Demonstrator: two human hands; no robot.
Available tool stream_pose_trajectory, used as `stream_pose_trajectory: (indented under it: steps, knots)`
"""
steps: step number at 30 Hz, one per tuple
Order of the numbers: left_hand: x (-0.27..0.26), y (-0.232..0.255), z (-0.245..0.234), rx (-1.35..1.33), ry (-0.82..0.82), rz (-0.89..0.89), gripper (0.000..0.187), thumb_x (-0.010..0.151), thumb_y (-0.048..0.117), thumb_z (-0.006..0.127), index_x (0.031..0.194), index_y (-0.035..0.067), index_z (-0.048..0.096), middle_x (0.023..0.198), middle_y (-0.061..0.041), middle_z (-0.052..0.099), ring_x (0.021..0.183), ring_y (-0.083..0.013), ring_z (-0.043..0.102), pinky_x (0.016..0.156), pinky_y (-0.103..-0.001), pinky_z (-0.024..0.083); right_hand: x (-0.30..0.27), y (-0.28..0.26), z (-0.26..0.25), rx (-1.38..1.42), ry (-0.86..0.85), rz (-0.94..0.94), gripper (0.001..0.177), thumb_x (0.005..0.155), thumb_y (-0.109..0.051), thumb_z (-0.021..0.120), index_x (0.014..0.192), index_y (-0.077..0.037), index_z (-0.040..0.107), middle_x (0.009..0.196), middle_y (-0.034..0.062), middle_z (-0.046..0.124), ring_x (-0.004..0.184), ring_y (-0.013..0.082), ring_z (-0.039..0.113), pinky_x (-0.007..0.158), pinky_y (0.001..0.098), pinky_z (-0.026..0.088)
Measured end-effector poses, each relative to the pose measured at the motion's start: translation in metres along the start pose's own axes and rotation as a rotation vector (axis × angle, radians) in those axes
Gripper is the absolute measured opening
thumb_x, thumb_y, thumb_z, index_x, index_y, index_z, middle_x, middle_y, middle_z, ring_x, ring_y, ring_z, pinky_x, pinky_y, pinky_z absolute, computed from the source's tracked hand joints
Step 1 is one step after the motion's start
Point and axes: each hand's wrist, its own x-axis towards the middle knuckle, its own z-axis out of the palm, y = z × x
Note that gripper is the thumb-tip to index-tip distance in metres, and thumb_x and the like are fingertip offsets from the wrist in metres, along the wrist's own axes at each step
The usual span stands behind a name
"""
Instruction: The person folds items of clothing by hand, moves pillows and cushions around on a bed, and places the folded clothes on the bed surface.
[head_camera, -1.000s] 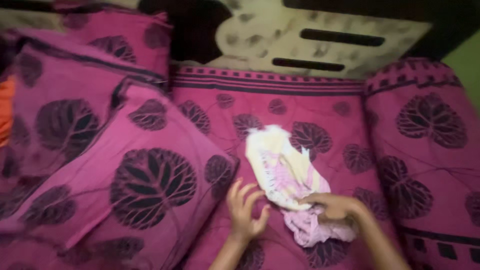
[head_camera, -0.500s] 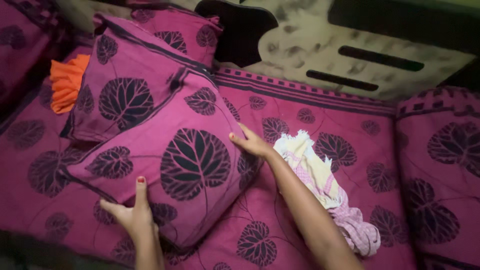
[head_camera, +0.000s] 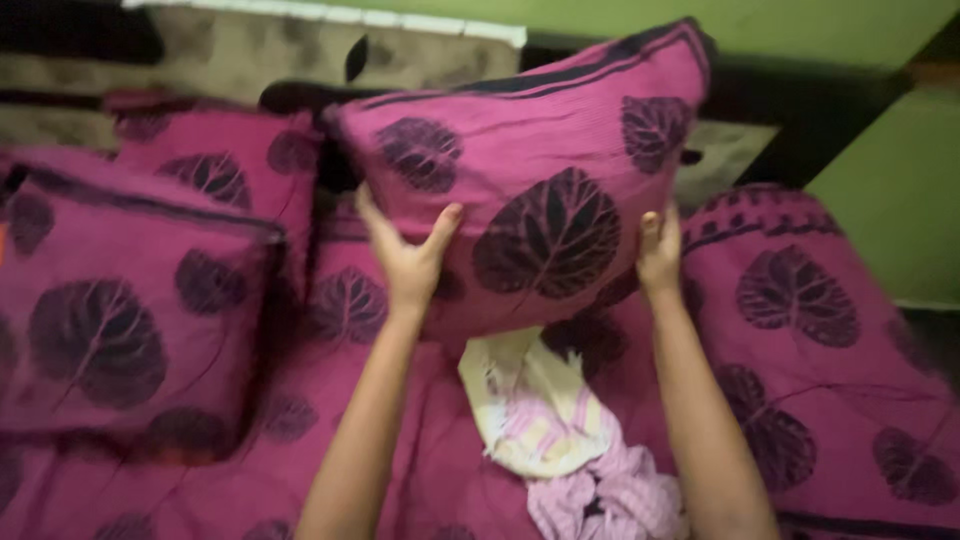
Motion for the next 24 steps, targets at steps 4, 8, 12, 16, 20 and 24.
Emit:
stream_pose_trajectory:
  steps: [4, 8, 12, 16, 20, 24]
  knots:
    - [0.043, -0.035, 0.103, 0.103, -0.134, 0.035, 0.116, 0.087, 0.054, 0.08, 0.164, -0.002, 0.014, 0.167, -0.027, 0.029, 0.156, -0.0404, 0.029, 0.129, -0.052, 0.025, 0.053, 0.04, -0.03, 0.007, 0.145, 0.175, 0.082, 0.101, -0.059, 0.052, 0.152, 0.004, 0.045, 0.149, 0.0198, 0.055, 0.136, 0.0269, 0.051, 0.117, 0.0383, 0.039]
    - [0.001, -0.101, 0.169, 0.533, -0.498, -0.115, 0.105, 0.095, 0.06, 0.067, 0.168, 0.024, 0.001, 0.175, -0.019, -0.001, 0.153, -0.0589, 0.008, 0.111, -0.078, 0.022, 0.046, 0.091, -0.011, -0.587, 0.014, 0.138, 0.096, 0.099, -0.06, 0.059, 0.164, 0.0, 0.021, 0.156, 0.0314, 0.039, 0.146, 0.0437, 0.041, 0.123, 0.0457, 0.035]
    - [-0.051, -0.132, 0.179, 0.744, -1.073, -0.339, 0.112, 0.083, 0.058, 0.076, 0.16, 0.04, -0.004, 0.172, -0.004, -0.021, 0.152, -0.0576, -0.006, 0.104, -0.078, 0.031, 0.011, 0.079, 0.045, -0.941, -0.281, 0.315, 0.112, 0.086, -0.066, 0.071, 0.166, -0.029, 0.002, 0.169, 0.0263, -0.001, 0.151, 0.0565, 0.013, 0.116, 0.066, 0.027]
    - [-0.051, -0.154, 0.174, 0.76, -0.967, -0.191, 0.11, 0.082, 0.046, 0.079, 0.162, 0.045, 0.003, 0.174, -0.001, -0.015, 0.153, -0.0541, 0.007, 0.107, -0.071, 0.039, 0.011, 0.063, 0.051, -0.989, -0.323, 0.443, 0.117, 0.081, -0.07, 0.07, 0.163, -0.04, -0.008, 0.172, 0.0192, -0.013, 0.149, 0.0649, 0.01, 0.11, 0.0733, 0.031]
    - [-0.045, -0.161, 0.149, 0.744, -1.088, -0.149, 0.105, 0.083, 0.039, 0.078, 0.163, 0.039, 0.009, 0.172, -0.007, -0.013, 0.156, -0.049, 0.009, 0.11, -0.061, 0.038, 0.006, 0.071, 0.046, -1.007, -0.369, 0.44, 0.117, 0.082, -0.07, 0.069, 0.162, -0.037, -0.01, 0.17, 0.0224, -0.012, 0.146, 0.0677, 0.012, 0.11, 0.0693, 0.035]
    - [-0.066, -0.157, 0.072, 0.386, -0.936, -0.103, 0.091, 0.088, 0.037, 0.077, 0.161, 0.024, 0.026, 0.171, -0.019, 0.005, 0.153, -0.0439, 0.023, 0.12, -0.05, 0.032, -0.015, 0.072, 0.036, -1.038, -0.459, 0.459, 0.12, 0.083, -0.058, 0.074, 0.165, -0.031, -0.01, 0.169, 0.0267, -0.007, 0.144, 0.0635, 0.021, 0.113, 0.0614, 0.037]
